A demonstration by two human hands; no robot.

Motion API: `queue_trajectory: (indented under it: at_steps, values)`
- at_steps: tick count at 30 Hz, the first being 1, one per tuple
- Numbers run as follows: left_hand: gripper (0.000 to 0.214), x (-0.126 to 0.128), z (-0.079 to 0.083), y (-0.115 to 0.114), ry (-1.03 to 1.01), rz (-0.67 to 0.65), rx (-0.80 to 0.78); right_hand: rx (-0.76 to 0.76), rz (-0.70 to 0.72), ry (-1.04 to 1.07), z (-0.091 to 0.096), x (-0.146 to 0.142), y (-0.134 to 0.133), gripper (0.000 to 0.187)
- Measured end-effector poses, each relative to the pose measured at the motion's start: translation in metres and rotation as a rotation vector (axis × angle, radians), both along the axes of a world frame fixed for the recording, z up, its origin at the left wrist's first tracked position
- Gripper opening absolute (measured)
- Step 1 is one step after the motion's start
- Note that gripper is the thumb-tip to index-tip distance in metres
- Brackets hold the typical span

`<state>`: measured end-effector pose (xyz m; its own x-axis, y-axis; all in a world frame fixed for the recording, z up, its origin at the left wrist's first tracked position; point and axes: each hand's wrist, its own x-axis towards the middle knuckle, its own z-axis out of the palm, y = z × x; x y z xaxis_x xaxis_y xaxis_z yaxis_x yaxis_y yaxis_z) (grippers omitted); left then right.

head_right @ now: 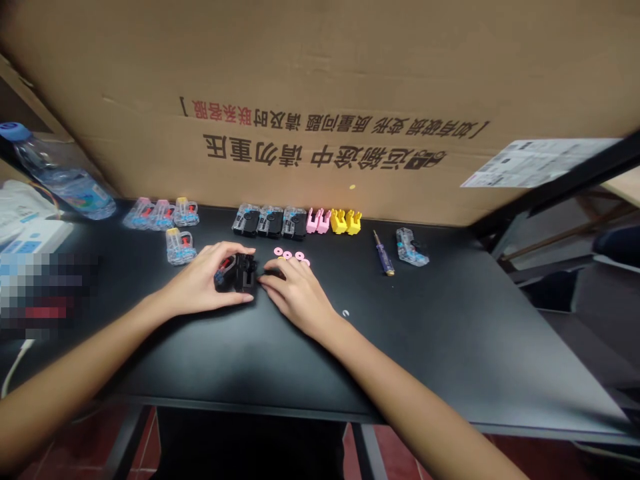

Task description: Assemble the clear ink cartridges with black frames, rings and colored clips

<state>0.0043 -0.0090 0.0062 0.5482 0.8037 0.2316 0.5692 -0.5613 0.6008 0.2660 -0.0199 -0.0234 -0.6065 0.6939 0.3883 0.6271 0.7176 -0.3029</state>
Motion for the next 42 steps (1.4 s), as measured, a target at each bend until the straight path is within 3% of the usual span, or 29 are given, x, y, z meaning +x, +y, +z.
queue_trajectory:
  at_steps: [8, 15, 21, 24, 28, 42]
  values:
    - [0.084, -0.005, 0.000, 0.000, 0.049, -0.037, -0.056, 0.010, 0.041, -0.039, 0.003, 0.001, -0.001, 0.027]
    - [0.083, -0.006, -0.001, 0.003, 0.075, -0.044, 0.015, -0.015, 0.069, -0.002, 0.002, 0.003, -0.002, 0.030]
    - [0.054, -0.006, 0.003, 0.005, 0.106, -0.052, 0.172, -0.267, -0.040, 0.387, 0.002, -0.006, -0.006, 0.023]
    - [0.057, -0.004, 0.005, 0.003, 0.119, -0.080, 0.177, -0.425, -0.121, 0.572, 0.007, -0.014, -0.010, 0.015]
    - [0.060, 0.000, 0.003, -0.001, 0.119, -0.111, 0.190, -0.595, -0.153, 0.771, 0.007, -0.021, -0.013, 0.022]
    - [0.062, 0.005, -0.001, -0.003, 0.146, -0.127, 0.224, -0.744, -0.177, 0.862, 0.006, -0.025, -0.012, 0.035]
